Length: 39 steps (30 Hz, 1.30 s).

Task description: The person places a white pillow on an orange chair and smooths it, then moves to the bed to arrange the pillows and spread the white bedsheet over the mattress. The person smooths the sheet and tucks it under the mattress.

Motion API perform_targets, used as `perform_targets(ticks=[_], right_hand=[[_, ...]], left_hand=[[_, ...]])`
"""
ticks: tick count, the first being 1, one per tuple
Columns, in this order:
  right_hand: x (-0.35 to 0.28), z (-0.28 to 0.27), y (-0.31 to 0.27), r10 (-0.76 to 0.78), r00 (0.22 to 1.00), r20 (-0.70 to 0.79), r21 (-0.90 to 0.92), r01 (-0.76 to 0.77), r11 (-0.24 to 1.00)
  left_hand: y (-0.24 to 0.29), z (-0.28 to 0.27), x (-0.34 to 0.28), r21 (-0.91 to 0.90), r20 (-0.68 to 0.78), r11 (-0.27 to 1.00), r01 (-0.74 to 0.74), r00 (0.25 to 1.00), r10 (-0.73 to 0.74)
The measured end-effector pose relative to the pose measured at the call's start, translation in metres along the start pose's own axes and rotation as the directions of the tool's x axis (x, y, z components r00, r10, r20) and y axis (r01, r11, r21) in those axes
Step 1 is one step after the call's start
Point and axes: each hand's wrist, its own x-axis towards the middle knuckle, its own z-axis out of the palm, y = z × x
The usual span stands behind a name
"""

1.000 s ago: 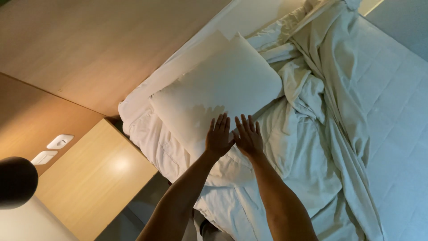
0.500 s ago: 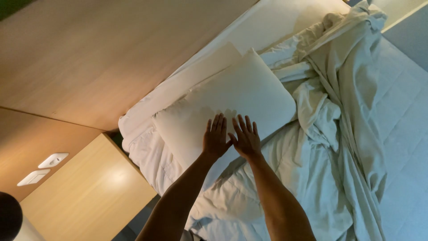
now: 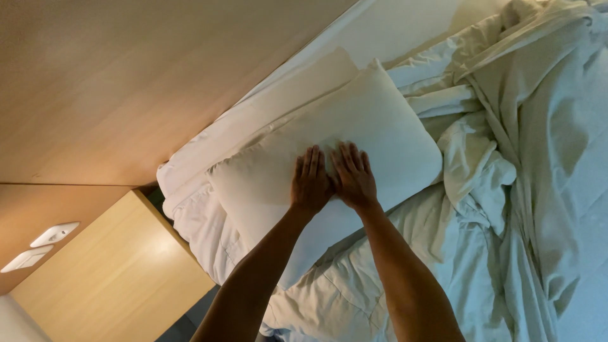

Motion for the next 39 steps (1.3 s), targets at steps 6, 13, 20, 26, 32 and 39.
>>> perform_targets(ticks=[6,13,20,26,32,39], right_hand=[[0.016,0.009,0.015,-0.100,0.994,-0.043,0.043,0.102,0.994],[0.020,0.035,0.025,-0.106,0.991,-0.080,0.100,0.114,0.988],[0.017,0.047,0.028,-0.159,0.978,-0.138,0.143,0.179,0.973],[0.013,0.044,0.030,-0.209,0.962,-0.174,0.150,0.235,0.960],[0.008,0.037,0.033,-0.199,0.966,-0.167,0.241,0.235,0.941],[0.011,-0.025,0.030,-0.243,0.966,-0.087,0.238,0.257,0.937]], left_hand=[[0.000,-0.024,0.018,-0.154,0.139,0.987,0.042,0.990,-0.021],[-0.010,0.015,0.017,-0.045,0.228,0.998,0.039,0.973,-0.028],[-0.016,0.034,0.011,-0.016,0.118,1.000,-0.009,0.993,0.010],[-0.017,0.035,0.008,-0.106,-0.021,0.993,-0.051,0.999,0.050],[-0.020,0.025,0.006,-0.256,-0.178,0.951,-0.175,0.975,0.132],[-0.023,0.029,0.010,-0.324,-0.257,0.897,-0.299,0.941,0.221]])
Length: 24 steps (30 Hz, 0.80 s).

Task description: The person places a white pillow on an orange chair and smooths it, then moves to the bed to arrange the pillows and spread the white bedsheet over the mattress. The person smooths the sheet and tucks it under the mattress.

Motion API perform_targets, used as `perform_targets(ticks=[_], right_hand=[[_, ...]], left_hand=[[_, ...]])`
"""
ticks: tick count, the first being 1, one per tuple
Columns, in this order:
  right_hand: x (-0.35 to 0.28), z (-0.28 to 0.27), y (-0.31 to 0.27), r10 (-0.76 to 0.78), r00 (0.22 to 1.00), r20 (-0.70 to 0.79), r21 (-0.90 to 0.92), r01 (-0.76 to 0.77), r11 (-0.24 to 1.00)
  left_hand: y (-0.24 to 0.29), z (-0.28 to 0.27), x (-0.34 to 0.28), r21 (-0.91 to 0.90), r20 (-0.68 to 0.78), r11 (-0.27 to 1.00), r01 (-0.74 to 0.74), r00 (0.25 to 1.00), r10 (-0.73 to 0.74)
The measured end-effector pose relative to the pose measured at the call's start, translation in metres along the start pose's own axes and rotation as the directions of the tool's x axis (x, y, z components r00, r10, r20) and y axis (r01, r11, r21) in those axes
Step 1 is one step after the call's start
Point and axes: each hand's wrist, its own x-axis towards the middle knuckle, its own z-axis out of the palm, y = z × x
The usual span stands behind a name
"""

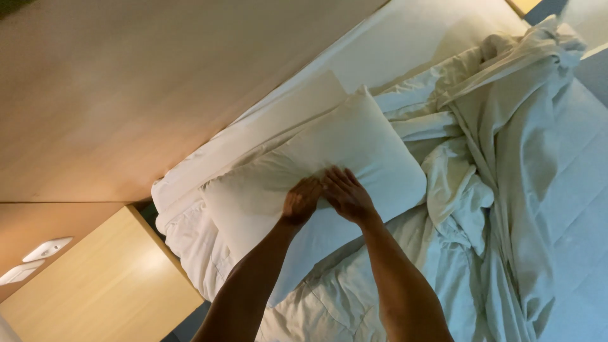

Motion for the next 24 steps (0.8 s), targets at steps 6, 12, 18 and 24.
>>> perform_targets(ticks=[6,12,18,24], right_hand=[[-0.023,0.013,0.003,0.007,0.997,0.081,-0.029,-0.004,1.000],[-0.022,-0.008,-0.004,-0.081,0.995,0.050,-0.045,0.083,0.996],[-0.026,-0.029,-0.016,0.012,0.995,0.100,-0.023,-0.010,1.000],[-0.046,-0.051,-0.042,0.003,0.993,0.120,-0.128,0.012,0.992]], left_hand=[[0.013,-0.013,-0.002,-0.030,-0.031,0.997,-0.077,0.997,0.076],[0.037,-0.048,0.016,-0.032,0.009,0.993,-0.111,0.994,0.112],[0.052,-0.071,0.032,-0.064,0.081,0.988,-0.140,0.986,0.145],[0.061,-0.075,0.019,-0.003,0.115,0.964,-0.267,0.957,0.266]])
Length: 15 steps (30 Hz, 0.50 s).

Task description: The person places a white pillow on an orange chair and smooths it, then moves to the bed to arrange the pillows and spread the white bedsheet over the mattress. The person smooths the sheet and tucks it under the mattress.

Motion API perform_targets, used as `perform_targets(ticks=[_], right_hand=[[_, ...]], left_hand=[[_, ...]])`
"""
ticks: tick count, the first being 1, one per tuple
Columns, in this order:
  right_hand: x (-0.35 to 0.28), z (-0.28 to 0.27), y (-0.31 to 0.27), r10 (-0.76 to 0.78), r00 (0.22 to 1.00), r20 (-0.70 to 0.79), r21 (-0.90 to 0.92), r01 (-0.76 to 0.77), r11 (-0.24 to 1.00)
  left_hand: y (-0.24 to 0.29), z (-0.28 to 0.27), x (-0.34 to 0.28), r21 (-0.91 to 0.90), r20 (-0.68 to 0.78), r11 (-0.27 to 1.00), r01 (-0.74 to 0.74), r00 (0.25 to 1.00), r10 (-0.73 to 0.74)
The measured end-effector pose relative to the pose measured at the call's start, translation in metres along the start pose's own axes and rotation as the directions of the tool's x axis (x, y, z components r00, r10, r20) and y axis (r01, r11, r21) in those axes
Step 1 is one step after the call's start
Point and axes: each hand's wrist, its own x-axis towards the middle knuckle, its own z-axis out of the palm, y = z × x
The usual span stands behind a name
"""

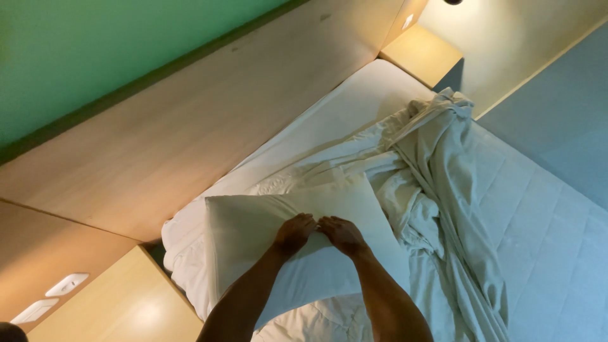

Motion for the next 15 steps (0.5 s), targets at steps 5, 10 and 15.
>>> perform_targets(ticks=[5,10,15], right_hand=[[-0.018,-0.031,-0.034,0.175,0.983,0.052,0.040,-0.177,0.983],[-0.048,-0.036,-0.053,0.051,0.987,-0.155,-0.036,-0.057,0.998],[-0.056,-0.068,-0.071,0.115,0.980,-0.162,-0.072,-0.127,0.989]], left_hand=[[0.018,-0.007,-0.002,-0.064,0.013,0.995,-0.081,0.997,0.082],[0.045,-0.020,-0.002,-0.090,0.037,0.987,-0.132,0.990,0.136],[0.063,-0.028,0.011,-0.092,0.047,0.988,-0.123,0.991,0.128]])
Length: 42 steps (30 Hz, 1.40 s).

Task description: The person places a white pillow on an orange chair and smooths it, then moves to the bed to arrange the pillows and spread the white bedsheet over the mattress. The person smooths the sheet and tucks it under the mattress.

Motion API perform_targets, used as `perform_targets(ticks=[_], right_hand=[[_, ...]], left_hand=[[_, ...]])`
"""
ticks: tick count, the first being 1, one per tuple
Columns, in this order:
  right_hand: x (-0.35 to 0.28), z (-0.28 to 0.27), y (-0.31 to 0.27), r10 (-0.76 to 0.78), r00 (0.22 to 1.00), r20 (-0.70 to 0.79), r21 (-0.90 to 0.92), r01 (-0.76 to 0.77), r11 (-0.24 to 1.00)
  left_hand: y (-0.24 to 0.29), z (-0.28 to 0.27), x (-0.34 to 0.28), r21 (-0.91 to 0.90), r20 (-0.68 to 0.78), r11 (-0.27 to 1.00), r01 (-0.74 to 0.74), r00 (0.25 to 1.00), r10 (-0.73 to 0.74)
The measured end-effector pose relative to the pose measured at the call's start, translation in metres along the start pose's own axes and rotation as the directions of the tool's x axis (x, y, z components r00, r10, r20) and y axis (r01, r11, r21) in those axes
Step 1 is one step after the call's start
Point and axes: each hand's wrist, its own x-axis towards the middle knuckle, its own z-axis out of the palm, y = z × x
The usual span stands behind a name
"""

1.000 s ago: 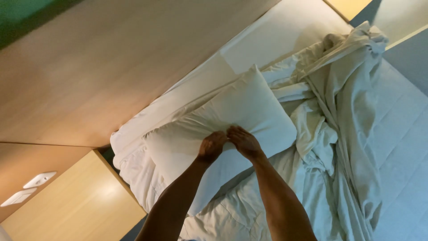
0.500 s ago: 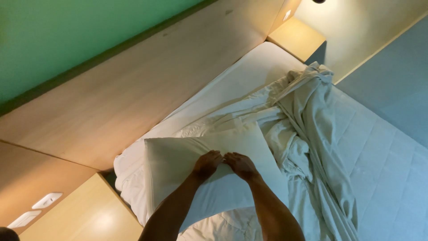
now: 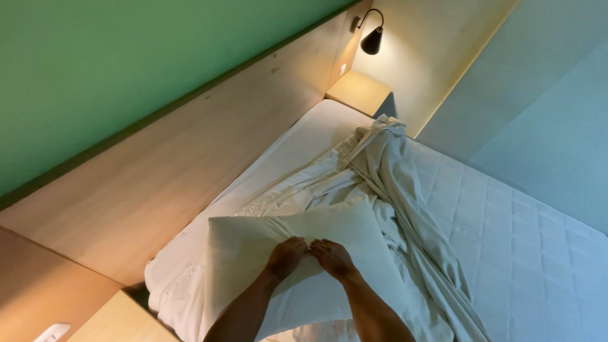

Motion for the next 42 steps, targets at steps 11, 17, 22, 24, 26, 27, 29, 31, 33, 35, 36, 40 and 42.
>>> perform_targets(ticks=[11,17,22,24,26,27,29,31,33,35,36,40,42], right_hand=[[-0.050,-0.060,-0.024,0.212,0.977,0.018,0.017,-0.212,0.977],[-0.093,-0.076,-0.037,0.225,0.973,-0.043,-0.013,-0.225,0.974],[-0.124,-0.084,-0.046,0.394,0.919,-0.006,0.073,-0.392,0.917],[-0.134,-0.092,-0.052,0.446,0.893,0.056,0.018,-0.447,0.894],[-0.153,-0.089,-0.049,0.390,0.920,-0.014,0.006,-0.390,0.921],[-0.163,-0.088,-0.048,0.327,0.942,-0.079,-0.011,-0.329,0.944],[-0.172,-0.098,-0.051,0.404,0.913,-0.056,0.010,-0.404,0.915],[-0.180,-0.103,-0.053,0.477,0.878,-0.031,0.030,-0.476,0.879],[-0.196,-0.111,-0.060,0.537,0.844,-0.008,0.078,-0.535,0.841],[-0.209,-0.114,-0.065,0.508,0.859,-0.056,0.051,-0.506,0.861],[-0.215,-0.116,-0.065,0.454,0.888,-0.082,0.020,-0.453,0.891],[-0.235,-0.117,-0.071,0.568,0.823,-0.013,0.014,-0.568,0.823],[-0.245,-0.118,-0.074,0.590,0.807,-0.013,0.041,-0.589,0.807]], left_hand=[[0.057,-0.002,0.026,-0.087,-0.035,0.984,-0.154,0.988,0.152],[0.103,0.005,0.026,-0.195,-0.003,0.972,-0.130,0.991,0.132],[0.136,0.015,0.023,-0.232,0.043,0.971,-0.057,0.997,0.068],[0.151,0.012,0.024,-0.277,0.004,0.956,-0.097,0.995,0.102],[0.161,0.016,0.025,-0.274,0.035,0.957,-0.094,0.994,0.107],[0.166,0.019,0.024,-0.269,0.065,0.959,-0.086,0.992,0.107],[0.182,0.020,0.028,-0.283,0.050,0.953,-0.105,0.991,0.125],[0.190,0.024,0.029,-0.296,0.035,0.947,-0.125,0.989,0.142],[0.203,0.029,0.027,-0.271,0.072,0.955,-0.123,0.986,0.148],[0.214,0.033,0.026,-0.284,0.077,0.950,-0.131,0.984,0.158],[0.220,0.035,0.026,-0.289,0.069,0.951,-0.112,0.988,0.137],[0.233,0.056,0.019,-0.258,0.095,0.954,-0.153,0.978,0.183],[0.241,0.056,0.017,-0.319,0.063,0.928,-0.192,0.973,0.223]])
